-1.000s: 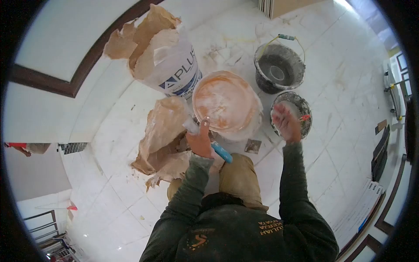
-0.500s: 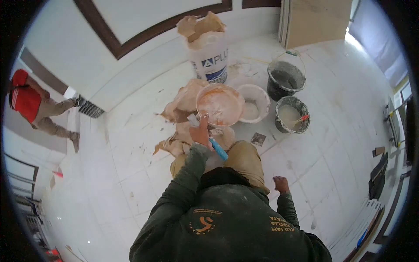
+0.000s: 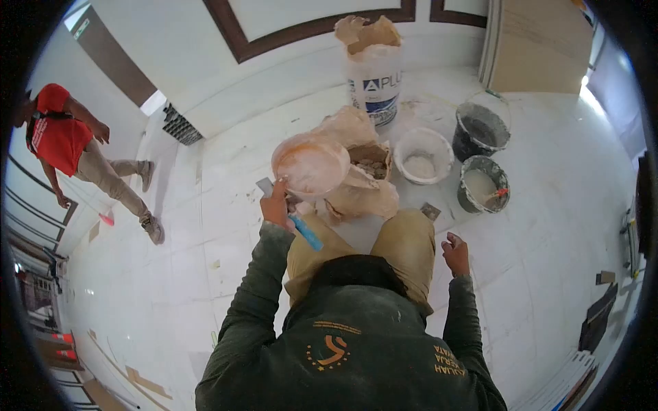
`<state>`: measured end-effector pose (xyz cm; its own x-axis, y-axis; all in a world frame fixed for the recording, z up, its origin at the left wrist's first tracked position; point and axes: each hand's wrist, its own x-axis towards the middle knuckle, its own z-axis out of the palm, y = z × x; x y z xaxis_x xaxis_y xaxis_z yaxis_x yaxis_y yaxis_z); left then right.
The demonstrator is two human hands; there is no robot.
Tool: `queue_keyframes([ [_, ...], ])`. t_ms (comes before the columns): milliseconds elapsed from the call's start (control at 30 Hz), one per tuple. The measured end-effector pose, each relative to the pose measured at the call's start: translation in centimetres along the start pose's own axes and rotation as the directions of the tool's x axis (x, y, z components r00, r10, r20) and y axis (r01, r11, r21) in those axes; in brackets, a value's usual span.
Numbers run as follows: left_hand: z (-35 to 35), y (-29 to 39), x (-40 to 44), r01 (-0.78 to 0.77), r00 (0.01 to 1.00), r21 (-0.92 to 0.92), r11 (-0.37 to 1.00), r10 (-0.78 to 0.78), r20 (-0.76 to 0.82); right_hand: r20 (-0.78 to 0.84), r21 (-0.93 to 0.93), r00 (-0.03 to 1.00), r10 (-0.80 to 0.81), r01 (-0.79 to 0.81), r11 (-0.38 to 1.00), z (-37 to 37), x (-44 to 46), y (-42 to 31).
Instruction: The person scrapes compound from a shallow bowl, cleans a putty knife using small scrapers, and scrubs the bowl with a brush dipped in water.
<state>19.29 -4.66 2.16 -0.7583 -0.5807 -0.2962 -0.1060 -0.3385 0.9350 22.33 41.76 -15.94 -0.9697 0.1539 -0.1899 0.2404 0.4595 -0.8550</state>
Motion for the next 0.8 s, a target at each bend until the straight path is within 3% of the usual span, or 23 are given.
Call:
queue_keyframes([
  [33, 0.1, 0.3, 0.6, -0.003, 1.0, -0.008, 1.0, 0.003, 0.026, 0.021, -0.009, 1.0, 0.006, -0.005, 1.0, -0.1, 0.0, -0.4],
  [100, 1.0, 1.8, 1.3, 0.023, 0.999, -0.003, 1.0, -0.023, 0.023, -0.083, -0.177, 0.98, -0.182, 0.165, 0.97, -0.6, -1.1, -5.7],
  [133, 1.9, 3.0, 1.1, 0.015, 0.999, 0.027, 1.0, -0.016, 0.031, -0.093, -0.151, 0.965, -0.247, 0.232, 0.961, -0.5, -1.6, -8.6],
  [167, 2.8, 3.7, 1.3, 0.007, 0.999, 0.054, 0.998, -0.009, 0.038, -0.06, -0.162, 0.973, -0.223, 0.211, 0.964, -0.2, -2.0, -10.9],
  [233, 4.2, 3.9, 3.2, -0.032, 0.997, -0.089, 0.996, 0.038, 0.062, 0.056, -0.24, 0.924, -0.379, 0.381, 0.893, 1.2, -1.9, -14.4],
  [267, 4.6, 4.2, 4.0, -0.033, 0.995, -0.099, 0.995, 0.042, 0.087, 0.086, -0.231, 0.928, -0.363, 0.373, 0.899, 2.3, -1.6, -15.1],
  [333, 5.9, 5.4, 5.0, -0.058, 0.99, -0.113, 0.992, 0.072, 0.122, 0.248, -0.43, 0.881, -0.404, 0.473, 0.769, 4.2, -1.4, -16.2],
  [367, 6.8, 5.8, 5.4, -0.079, 0.986, -0.121, 0.99, 0.096, 0.139, 0.264, -0.421, 0.884, -0.386, 0.465, 0.779, 4.7, -1.9, -17.8],
  [433, 8.0, 6.4, 7.7, -0.016, 0.985, -0.076, 0.997, 0.028, 0.168, 0.282, -0.805, 0.954, -0.098, 0.291, 0.516, 5.6, -2.9, -21.4],
  [467, 8.4, 6.4, 8.3, 0.004, 0.989, -0.059, 0.998, 0.005, 0.146, 0.254, -0.803, 0.959, -0.128, 0.283, 0.525, 5.4, -3.4, -21.7],
  [567, 10.3, 8.0, 9.2, -0.154, 0.942, 0.032, 0.988, 0.136, 0.307, 0.313, -0.793, 0.94, -0.134, 0.336, 0.509, 3.6, -5.6, -22.9],
  [633, 11.5, 8.8, 9.2, -0.123, 0.96, 0.033, 0.992, 0.111, 0.256, 0.378, -0.762, 0.919, -0.116, 0.379, 0.525, 2.6, -6.5, -24.1],
  [700, 12.0, 9.6, 9.1, -0.106, 0.972, 0.059, 0.993, 0.091, 0.215, 0.404, -0.723, 0.913, 0.053, 0.284, 0.629, 2.4, -7.2, -26.2],
  [767, 12.4, 11.6, 8.1, -0.108, 0.977, 0.079, 0.991, 0.091, 0.191, 0.48, -0.723, 0.871, 0.1, 0.329, 0.608, 2.5, -8.3, -25.8],
  [800, 12.6, 13.4, 6.4, -0.019, 0.983, 0.038, 0.999, 0.012, 0.181, 0.495, -0.718, 0.861, 0.119, 0.328, 0.614, 2.8, -9.0, -25.3],
])
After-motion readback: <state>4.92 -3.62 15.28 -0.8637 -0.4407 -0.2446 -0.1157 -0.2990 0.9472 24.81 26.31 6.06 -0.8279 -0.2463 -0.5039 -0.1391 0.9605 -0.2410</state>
